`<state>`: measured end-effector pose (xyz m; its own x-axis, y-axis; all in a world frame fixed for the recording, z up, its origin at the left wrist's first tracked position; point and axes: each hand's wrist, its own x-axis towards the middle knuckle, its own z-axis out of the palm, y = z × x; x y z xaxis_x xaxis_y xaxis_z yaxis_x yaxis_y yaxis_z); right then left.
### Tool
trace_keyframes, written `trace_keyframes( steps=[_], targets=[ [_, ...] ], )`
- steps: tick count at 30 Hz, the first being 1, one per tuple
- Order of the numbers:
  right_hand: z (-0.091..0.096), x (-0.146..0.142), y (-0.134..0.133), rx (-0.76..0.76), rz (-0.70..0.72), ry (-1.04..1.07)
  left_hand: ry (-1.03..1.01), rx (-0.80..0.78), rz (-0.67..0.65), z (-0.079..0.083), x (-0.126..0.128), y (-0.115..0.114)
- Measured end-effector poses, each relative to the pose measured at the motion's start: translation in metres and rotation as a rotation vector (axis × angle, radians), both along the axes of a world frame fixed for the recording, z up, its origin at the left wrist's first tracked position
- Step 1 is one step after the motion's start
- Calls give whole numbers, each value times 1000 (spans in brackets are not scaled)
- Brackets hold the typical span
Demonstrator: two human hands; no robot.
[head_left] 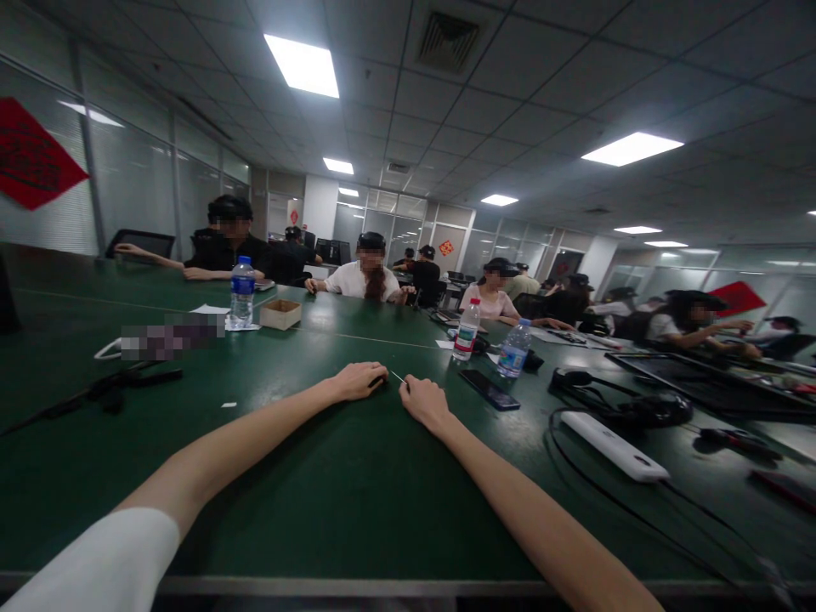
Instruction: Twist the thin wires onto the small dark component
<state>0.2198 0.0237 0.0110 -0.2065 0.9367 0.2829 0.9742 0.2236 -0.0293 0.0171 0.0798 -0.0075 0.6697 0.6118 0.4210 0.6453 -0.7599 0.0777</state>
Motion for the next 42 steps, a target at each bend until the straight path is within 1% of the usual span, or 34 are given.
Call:
trace_keyframes(
  steps=[6, 11, 18, 26, 35, 42],
  targets=[
    [1, 2, 0, -22, 30, 38, 28, 28, 8, 0, 0, -1],
    [0, 2, 0, -8, 39, 44, 37, 48, 0, 1, 1, -2],
    [2, 1, -1, -25, 57, 50, 46, 42, 1, 2, 0, -3],
    [1, 0, -1, 14, -26, -40, 42, 51, 2, 0, 1, -1],
    [7, -1, -6, -48, -8, -9, 41, 55, -1, 0, 1, -1],
    [5, 1, -5, -27, 32, 34, 62, 30, 26, 3, 2, -3]
  ],
)
